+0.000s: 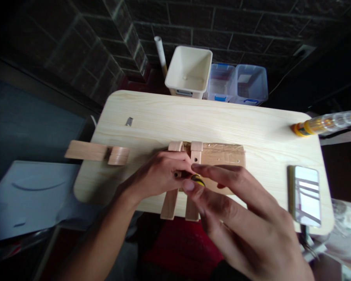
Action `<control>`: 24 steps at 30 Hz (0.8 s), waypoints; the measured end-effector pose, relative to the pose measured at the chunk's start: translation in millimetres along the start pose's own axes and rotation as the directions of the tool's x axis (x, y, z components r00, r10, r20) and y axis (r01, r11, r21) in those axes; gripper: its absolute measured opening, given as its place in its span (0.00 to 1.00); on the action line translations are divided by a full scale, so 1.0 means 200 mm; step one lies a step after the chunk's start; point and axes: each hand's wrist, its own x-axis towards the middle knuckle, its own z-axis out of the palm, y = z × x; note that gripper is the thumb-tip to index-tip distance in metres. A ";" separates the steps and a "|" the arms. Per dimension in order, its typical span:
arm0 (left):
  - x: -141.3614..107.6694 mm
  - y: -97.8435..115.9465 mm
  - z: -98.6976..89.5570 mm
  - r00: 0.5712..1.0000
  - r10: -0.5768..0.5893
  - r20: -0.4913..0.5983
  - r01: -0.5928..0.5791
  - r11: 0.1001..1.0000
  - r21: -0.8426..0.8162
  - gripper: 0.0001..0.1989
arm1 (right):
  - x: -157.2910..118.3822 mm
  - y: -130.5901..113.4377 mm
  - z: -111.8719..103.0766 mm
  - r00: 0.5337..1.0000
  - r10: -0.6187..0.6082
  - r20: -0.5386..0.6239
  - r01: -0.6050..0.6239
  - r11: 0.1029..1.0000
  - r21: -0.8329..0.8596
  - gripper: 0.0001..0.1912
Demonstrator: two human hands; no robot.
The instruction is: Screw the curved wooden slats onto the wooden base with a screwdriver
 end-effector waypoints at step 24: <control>0.00 0.01 0.00 1.000 -0.005 0.025 0.005 1.000 0.008 0.04 | 0.02 0.02 0.03 0.999 0.002 0.045 -0.010 0.983 0.182 0.24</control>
